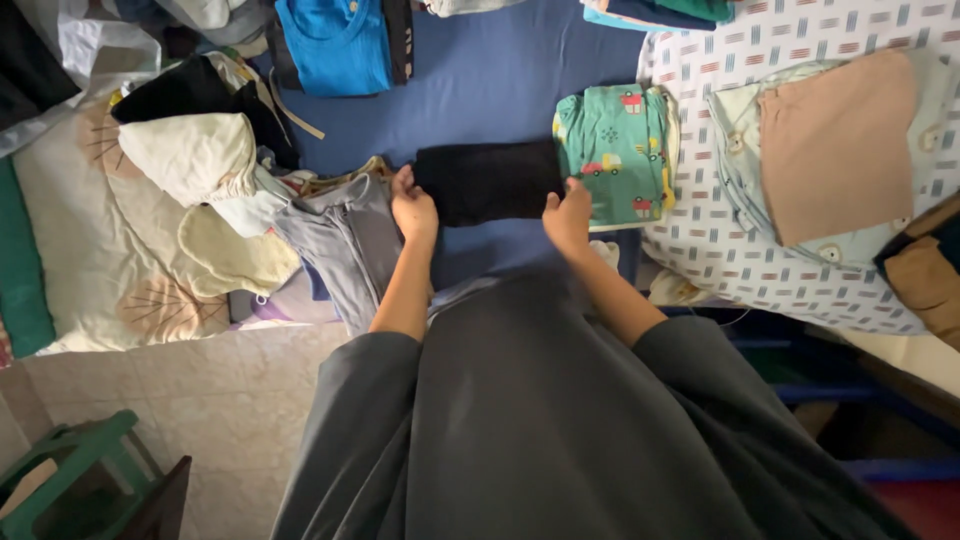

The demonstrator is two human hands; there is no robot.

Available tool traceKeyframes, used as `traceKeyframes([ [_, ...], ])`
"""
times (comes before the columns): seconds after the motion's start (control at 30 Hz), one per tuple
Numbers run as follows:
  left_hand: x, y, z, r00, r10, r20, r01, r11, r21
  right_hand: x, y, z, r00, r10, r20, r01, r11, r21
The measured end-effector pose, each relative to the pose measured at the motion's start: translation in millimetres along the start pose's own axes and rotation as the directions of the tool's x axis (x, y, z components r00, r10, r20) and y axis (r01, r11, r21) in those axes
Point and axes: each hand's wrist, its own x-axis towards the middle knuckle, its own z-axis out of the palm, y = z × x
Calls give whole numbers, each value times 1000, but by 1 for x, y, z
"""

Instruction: Folding various pieces of clothing and organizing them into a drawer.

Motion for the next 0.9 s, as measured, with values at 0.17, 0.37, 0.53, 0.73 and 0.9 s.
traceKeyframes([
  [0.17,-87,118,31,944,310,-115,-221,850,477,30,-14,-15,933,201,300,-246,962,119],
  [0.37,-105,138,30,818,-518,250,568,658,-495,18,-142,-126,929,-204,308,101,942,319],
  [0.53,-106,203,-18,497,-197,845,863,13,-504,-31,-186,-180,537,-777,329,746,619,245],
  [0.73,-136,206,-59,465,-277,841,810,516,-278,-78,-183,-178,966,-173,191,45,845,533],
  [0.9,-151,218,-118,417,-290,861,729,672,-127,-53,-232,-173,657,-127,744,-736,106,668],
])
